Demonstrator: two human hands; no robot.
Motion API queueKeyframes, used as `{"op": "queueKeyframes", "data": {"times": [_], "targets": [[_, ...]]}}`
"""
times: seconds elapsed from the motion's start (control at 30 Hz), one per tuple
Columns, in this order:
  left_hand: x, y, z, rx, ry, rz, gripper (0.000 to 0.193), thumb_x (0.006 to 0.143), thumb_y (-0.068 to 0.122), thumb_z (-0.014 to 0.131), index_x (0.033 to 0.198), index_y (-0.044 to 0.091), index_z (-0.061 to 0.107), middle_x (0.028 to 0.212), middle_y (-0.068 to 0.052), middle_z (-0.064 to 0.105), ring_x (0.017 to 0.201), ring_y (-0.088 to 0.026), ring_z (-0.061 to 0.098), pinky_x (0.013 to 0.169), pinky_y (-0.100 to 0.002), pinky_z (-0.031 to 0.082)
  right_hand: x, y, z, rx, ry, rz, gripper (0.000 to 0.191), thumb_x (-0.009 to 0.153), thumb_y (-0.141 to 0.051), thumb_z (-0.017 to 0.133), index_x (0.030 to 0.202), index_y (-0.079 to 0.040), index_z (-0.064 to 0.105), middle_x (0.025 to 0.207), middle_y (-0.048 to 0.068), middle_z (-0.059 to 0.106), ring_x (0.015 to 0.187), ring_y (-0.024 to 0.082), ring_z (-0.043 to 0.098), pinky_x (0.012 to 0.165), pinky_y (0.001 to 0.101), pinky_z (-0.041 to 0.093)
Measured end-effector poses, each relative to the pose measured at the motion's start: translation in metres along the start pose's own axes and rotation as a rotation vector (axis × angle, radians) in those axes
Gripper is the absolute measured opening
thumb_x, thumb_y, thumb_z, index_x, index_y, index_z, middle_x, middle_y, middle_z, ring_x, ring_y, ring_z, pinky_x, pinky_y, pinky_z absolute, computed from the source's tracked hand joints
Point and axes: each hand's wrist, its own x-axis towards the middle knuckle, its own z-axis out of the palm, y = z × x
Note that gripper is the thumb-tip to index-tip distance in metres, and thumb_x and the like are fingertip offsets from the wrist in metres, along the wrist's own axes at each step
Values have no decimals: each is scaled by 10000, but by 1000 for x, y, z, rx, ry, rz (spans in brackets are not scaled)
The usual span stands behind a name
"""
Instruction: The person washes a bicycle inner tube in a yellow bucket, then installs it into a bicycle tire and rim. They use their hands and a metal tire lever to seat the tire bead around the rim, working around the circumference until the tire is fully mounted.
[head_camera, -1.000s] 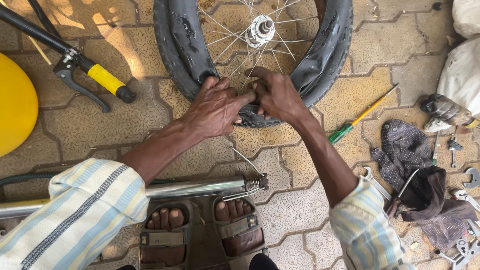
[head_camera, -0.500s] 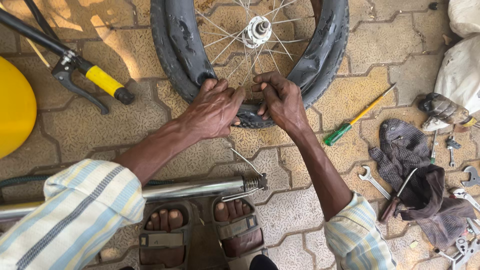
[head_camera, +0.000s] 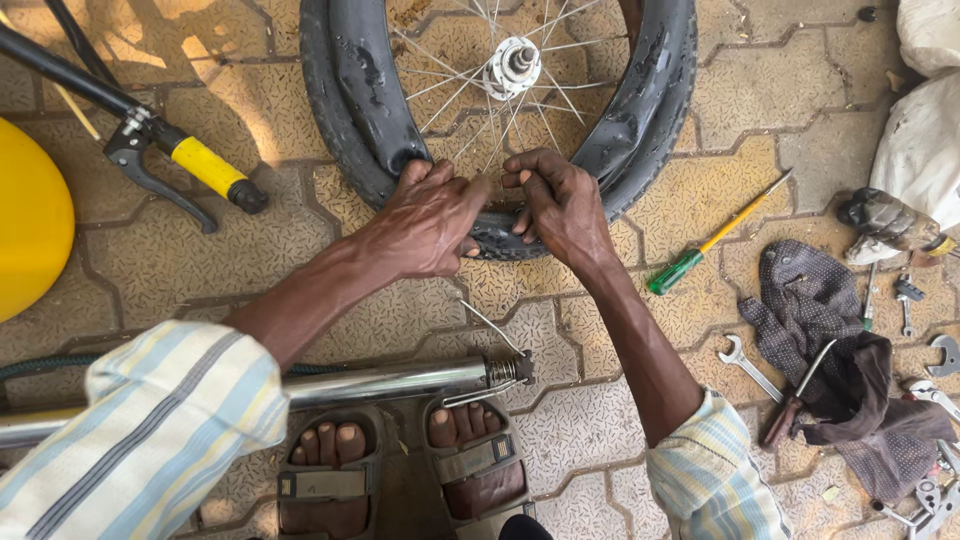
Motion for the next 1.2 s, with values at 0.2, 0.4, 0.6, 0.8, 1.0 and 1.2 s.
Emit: {"op": "queueKeyframes", "data": {"times": [0.2, 0.4, 0.6, 0.8, 1.0, 1.2], "targets": [[1, -1, 0, 7, 38, 36, 754, 714, 392, 898, 1313, 173, 497, 806, -91, 663, 909, -264, 559, 861, -500, 344, -1, -1, -1, -2, 0, -10, 238, 1040, -63, 480, 1170, 15, 664, 1020, 116, 764, 529, 87, 672, 432, 247, 582], [0, 0, -1, -50, -53, -18, 902, 683, 376, 870, 1431, 152, 418, 855, -92, 672, 952, -258, 553, 897, -496, 341, 1, 10, 1, -3, 1, -40, 229, 1045, -59, 480, 1160, 21, 662, 1029, 136, 768, 520, 93, 665, 417, 248, 570], [-2, 3, -9, 37, -47, 14, 803, 789, 442, 843, 1404, 139, 425, 895, -105, 652, 977, -279, 551, 908, -503, 352, 3, 14, 0, -52, 3, -144, 253, 1036, -53, 467, 1176, 10, 668, 1026, 165, 767, 511, 117, 681, 390, 256, 579], [-5, 8, -38, 45, -162, 46, 753, 786, 373, 803, 1411, 141, 451, 987, -101, 651, 1103, -273, 525, 972, -487, 363, -6, 8, -14, -66, 7, -142, 261, 1017, -111, 539, 1232, -8, 647, 1068, 172, 756, 591, 151, 725, 449, 297, 600], [-14, -40, -50, 105, -393, -147, 799, 787, 438, 685, 1448, 69, 429, 1260, -242, 518, 1288, -410, 421, 1067, -578, 260, -26, -9, -61, -811, 70, -512, 301, 932, -282, 682, 1210, -171, 711, 1219, 64, 700, 1054, 258, 646, 892, 431, 556], [-22, -52, -53, 171, 73, 178, 1102, 747, 749, 719, 1485, -8, 406, 1423, -437, 297, 1304, -608, 334, 1020, -672, 222, -20, -21, -76, -1091, 13, -752, 475, 805, -248, 763, 1276, -255, 703, 1365, 22, 624, 1305, 233, 514, 1104, 564, 374]]}}
